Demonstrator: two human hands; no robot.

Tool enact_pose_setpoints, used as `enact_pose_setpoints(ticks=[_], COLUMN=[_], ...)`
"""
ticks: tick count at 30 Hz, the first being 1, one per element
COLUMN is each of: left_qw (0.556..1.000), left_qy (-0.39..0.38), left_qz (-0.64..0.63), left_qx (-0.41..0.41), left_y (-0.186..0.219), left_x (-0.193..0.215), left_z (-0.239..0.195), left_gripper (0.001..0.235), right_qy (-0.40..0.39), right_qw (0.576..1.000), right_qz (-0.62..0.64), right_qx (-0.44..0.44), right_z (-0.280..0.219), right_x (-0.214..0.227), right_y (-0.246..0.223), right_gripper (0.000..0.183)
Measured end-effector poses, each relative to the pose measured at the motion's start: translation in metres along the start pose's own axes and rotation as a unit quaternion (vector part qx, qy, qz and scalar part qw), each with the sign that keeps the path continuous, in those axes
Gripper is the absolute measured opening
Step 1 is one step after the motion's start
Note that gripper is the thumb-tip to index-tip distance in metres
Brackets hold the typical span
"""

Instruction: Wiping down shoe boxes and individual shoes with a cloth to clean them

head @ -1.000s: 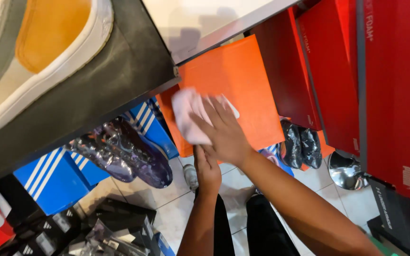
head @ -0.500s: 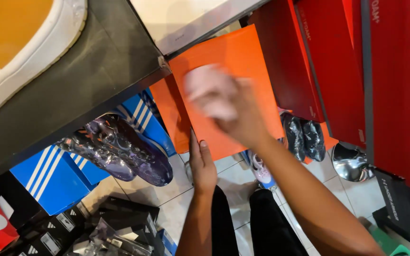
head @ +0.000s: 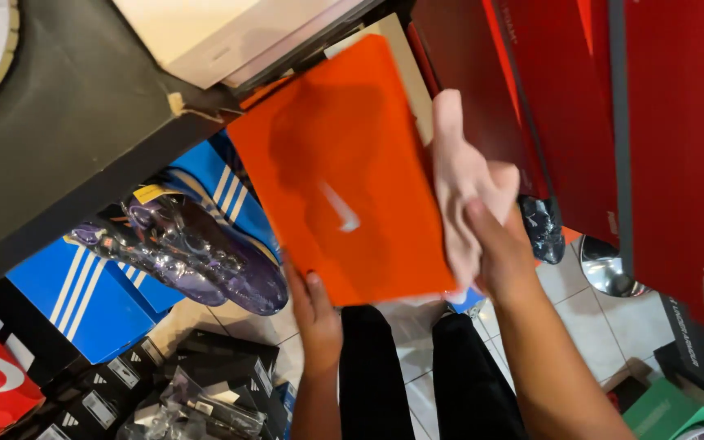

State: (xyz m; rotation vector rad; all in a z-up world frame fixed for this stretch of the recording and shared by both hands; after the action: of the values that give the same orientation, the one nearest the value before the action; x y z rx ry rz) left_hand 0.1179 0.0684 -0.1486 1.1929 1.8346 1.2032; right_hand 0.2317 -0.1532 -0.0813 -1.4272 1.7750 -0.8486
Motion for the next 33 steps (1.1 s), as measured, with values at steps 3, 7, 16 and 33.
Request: enact_pose_setpoints(ticks=[3,7,16,33], left_qw=[0.998,0.995,0.889,0.909], left_qy=[0.015,-0.025,0.02,0.302], left_qz=[-0.062,0.052,0.343,0.206], left_qx=[-0.023,-0.087,-0.304,-0.198], left_y=[0.018,0.085,0.102,0.041], left_x=[0.022,0.049,0.056,0.098], left_z=[-0.015,-0.043,-0.06,-0.119], left_gripper=[0.065,0.102,0.073,0.08], right_qy=[-0.051,-0.244,-0.161,-0.188], right_qw=[0.986,0.943,0.898,0.966], right_qz=[0.144,0.219,0.38,0.037], right_qx=[-0.065,-0.051,-0.152,0.174], right_z=[-0.029,-0.07,-0.112,-0.05], right_x=[-0.023,-0.095,-0.119,-0.171], right_y=[0.017,0.036,0.099,0.088], right_gripper=[0.067,0.05,0.038,0.058])
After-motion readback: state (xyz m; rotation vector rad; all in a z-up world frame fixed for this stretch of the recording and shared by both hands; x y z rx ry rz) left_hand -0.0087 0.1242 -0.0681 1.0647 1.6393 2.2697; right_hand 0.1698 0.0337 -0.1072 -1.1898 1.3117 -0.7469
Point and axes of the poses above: each hand's wrist, its own z-axis towards the middle knuckle, its own x-axis out of the back of the hand, y = z × x, the point moved 5 cm from there along z, towards the middle knuckle
